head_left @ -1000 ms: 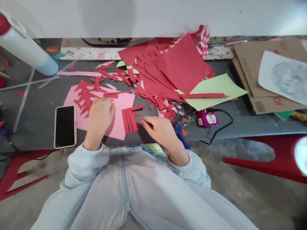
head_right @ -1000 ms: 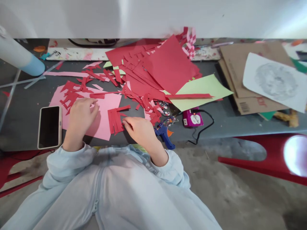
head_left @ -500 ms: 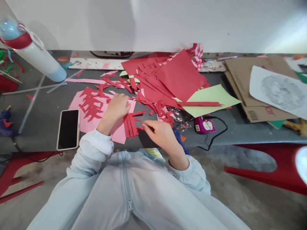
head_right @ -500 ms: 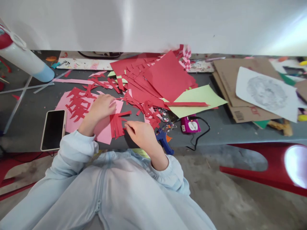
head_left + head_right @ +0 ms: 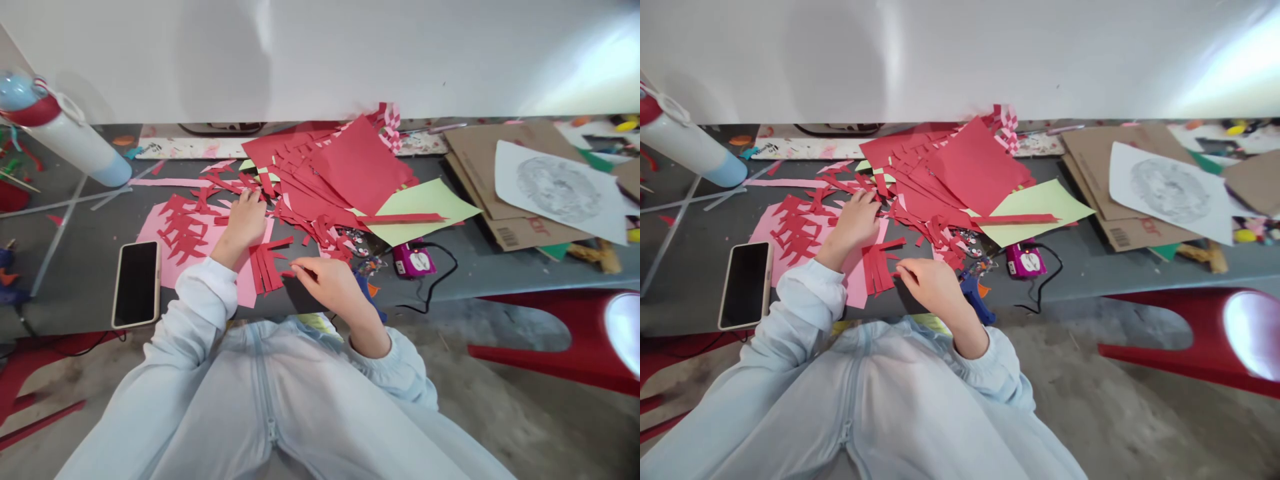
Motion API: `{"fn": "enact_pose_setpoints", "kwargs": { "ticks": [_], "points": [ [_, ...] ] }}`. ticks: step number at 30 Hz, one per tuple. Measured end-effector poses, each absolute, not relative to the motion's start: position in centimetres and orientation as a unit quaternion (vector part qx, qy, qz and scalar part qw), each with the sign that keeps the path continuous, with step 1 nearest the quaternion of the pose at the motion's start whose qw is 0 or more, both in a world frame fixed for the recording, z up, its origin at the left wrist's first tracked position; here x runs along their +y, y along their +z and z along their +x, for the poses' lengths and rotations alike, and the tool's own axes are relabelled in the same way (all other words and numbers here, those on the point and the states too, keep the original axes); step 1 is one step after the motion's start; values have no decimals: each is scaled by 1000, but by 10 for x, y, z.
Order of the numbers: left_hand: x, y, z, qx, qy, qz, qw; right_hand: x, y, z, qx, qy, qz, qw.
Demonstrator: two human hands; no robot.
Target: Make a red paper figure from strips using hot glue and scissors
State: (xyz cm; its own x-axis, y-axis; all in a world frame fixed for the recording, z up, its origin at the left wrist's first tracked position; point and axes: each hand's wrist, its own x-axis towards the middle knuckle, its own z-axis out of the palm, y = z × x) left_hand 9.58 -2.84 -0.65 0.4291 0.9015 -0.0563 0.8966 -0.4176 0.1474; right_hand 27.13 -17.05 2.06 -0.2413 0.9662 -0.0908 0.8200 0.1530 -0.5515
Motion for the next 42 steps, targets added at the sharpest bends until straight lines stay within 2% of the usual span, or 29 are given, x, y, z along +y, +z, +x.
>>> {"fn": "enact_pose_setpoints", "kwargs": {
  "ticks": [8,11,14,16,19,24,28,34,38,42],
  "points": [
    [-34,11,90,536,72,836,92,-169,23,273,-736,254,-610,145],
    [-52,32,77,526,187,820,121,-167,22,274,-719,251,-622,181],
    [-78,55,66,537,340,743,209,-165,21,272,-693,238,-628,261],
    [-95,65,62,543,414,659,315,-163,22,269,-673,218,-629,323],
    [-113,71,61,522,470,567,431,-160,27,262,-658,204,-604,400],
    [-132,63,61,500,492,490,518,-154,32,253,-665,240,-547,449],
    [-153,45,54,499,499,432,562,-155,25,252,-654,364,-513,420],
    [-188,7,38,541,432,409,595,-174,8,258,-623,517,-532,249],
    [-200,-10,36,551,374,441,602,-186,1,259,-623,508,-557,209],
    [-207,-18,38,587,341,485,552,-191,1,258,-627,466,-599,176]
  ]
}}
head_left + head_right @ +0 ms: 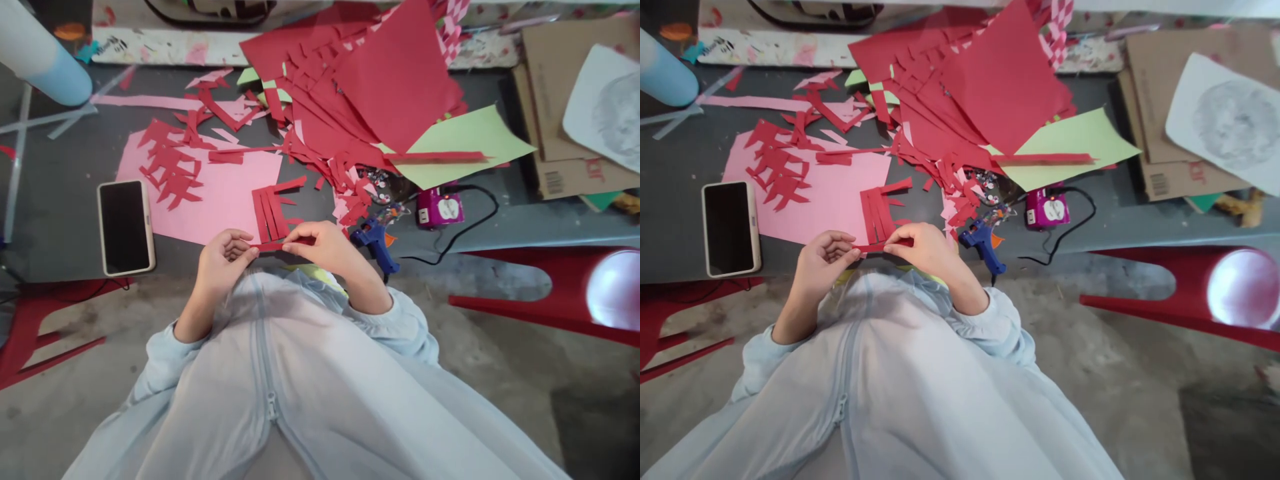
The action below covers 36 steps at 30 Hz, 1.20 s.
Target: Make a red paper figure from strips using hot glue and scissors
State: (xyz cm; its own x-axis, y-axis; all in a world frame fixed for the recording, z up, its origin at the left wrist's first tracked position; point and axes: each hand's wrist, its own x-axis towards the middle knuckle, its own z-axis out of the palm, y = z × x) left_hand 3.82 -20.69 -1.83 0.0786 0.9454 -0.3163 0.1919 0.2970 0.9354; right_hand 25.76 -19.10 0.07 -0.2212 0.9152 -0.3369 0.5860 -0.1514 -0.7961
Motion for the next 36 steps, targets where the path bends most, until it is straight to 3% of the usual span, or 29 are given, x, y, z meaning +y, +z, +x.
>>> {"fn": "enact_pose_setpoints", "kwargs": {
  "ticks": [9,13,17,36],
  "points": [
    [-213,-16,42,592,285,572,490,-195,-3,258,-602,496,-584,226],
    [-201,-14,36,588,212,700,344,-196,-5,261,-592,495,-593,231],
    [-184,-18,31,483,160,832,223,-194,-6,265,-598,500,-583,231],
    [-153,-16,33,374,107,912,134,-191,0,268,-624,491,-584,169]
  ]
}}
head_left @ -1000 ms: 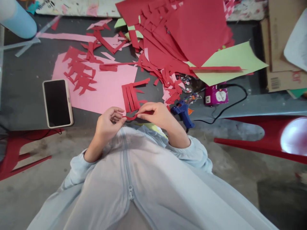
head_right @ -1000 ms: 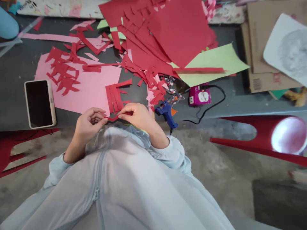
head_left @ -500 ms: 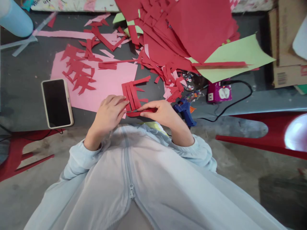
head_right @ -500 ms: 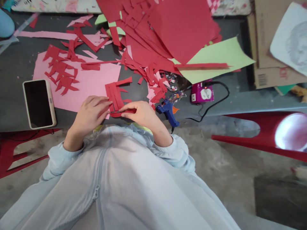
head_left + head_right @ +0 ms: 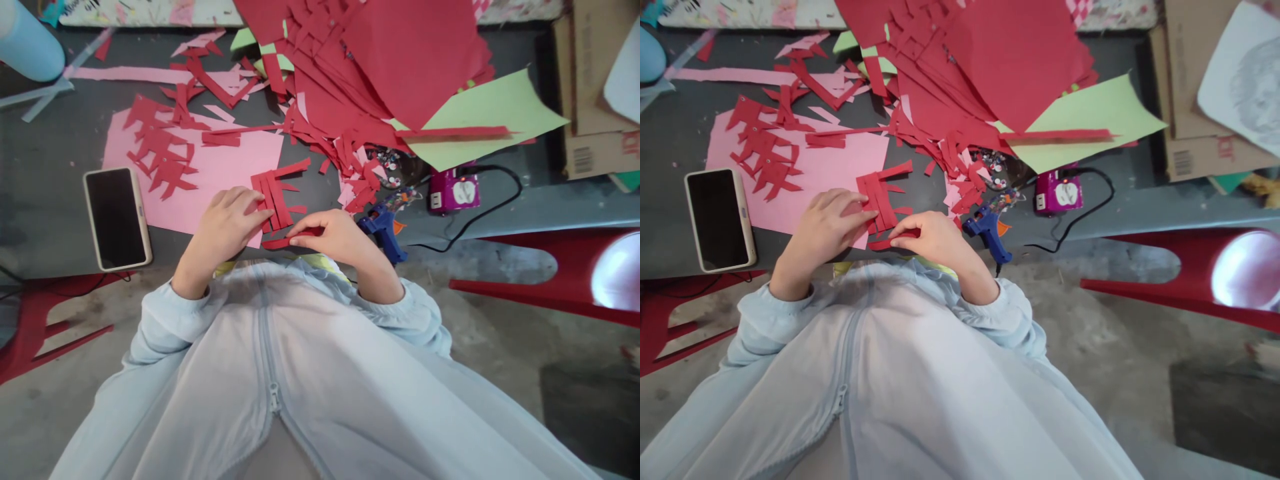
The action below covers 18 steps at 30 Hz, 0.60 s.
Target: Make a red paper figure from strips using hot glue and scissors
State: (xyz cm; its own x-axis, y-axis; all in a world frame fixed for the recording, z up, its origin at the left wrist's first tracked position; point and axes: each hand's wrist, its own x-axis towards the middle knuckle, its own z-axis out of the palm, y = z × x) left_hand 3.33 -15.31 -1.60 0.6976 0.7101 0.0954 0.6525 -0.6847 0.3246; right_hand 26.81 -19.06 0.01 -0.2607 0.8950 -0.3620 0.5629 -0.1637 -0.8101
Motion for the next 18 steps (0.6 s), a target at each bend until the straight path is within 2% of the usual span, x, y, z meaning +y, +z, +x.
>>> {"fn": "enact_pose_setpoints", "kwargs": {
  "ticks": [10,18],
  "points": [
    [-145,-38,29,371,164,897,173,-190,-2,269,-598,515,-581,197],
    [-144,-43,27,383,188,883,196,-187,-8,266,-518,580,-573,258]
  ]
}}
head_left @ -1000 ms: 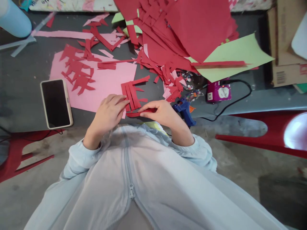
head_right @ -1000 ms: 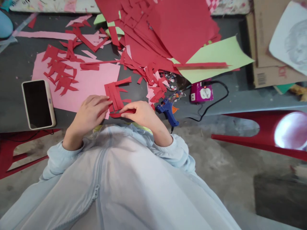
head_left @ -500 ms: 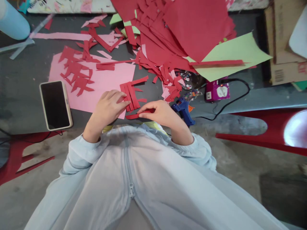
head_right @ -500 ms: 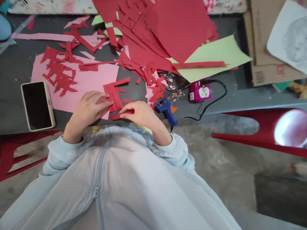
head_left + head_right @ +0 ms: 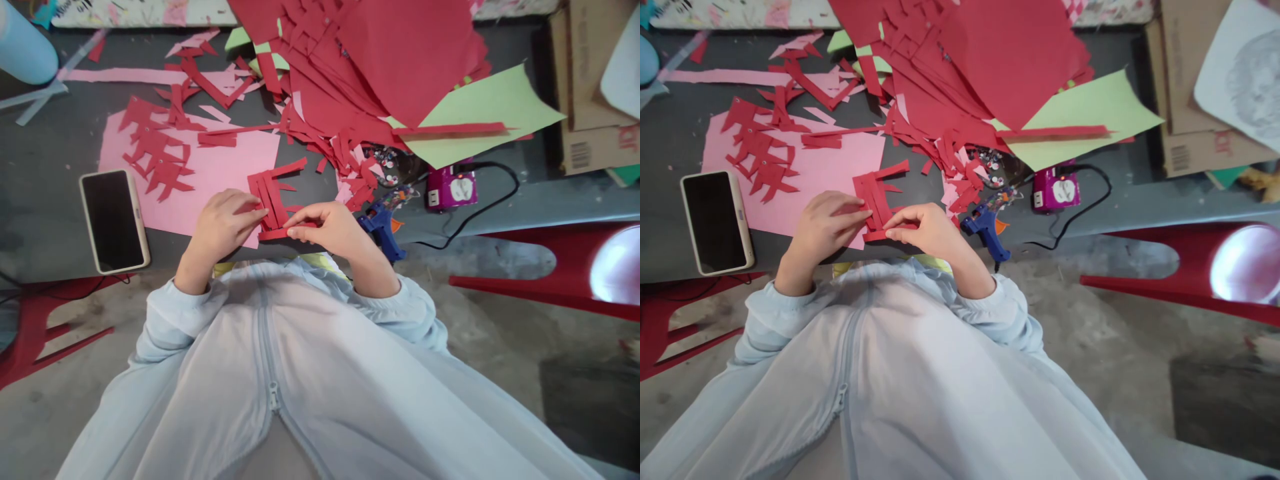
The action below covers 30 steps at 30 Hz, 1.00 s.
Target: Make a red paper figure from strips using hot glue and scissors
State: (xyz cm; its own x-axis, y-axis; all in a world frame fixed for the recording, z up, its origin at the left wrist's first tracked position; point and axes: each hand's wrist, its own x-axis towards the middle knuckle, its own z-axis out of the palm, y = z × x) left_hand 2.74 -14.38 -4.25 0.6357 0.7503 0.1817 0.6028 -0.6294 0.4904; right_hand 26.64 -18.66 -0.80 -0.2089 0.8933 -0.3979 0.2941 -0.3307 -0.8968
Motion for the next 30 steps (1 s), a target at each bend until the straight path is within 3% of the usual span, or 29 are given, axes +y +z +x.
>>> {"fn": "enact_pose_setpoints", "kwargs": {
  "ticks": [9,19,30],
  "points": [
    [-142,-44,26,387,208,869,227,-176,-14,260,-445,616,-595,260],
    [-140,-53,26,343,281,880,170,-175,-11,258,-434,612,-614,246],
    [-140,-54,25,345,268,887,149,-172,-16,257,-461,575,-636,230]
  ]
}}
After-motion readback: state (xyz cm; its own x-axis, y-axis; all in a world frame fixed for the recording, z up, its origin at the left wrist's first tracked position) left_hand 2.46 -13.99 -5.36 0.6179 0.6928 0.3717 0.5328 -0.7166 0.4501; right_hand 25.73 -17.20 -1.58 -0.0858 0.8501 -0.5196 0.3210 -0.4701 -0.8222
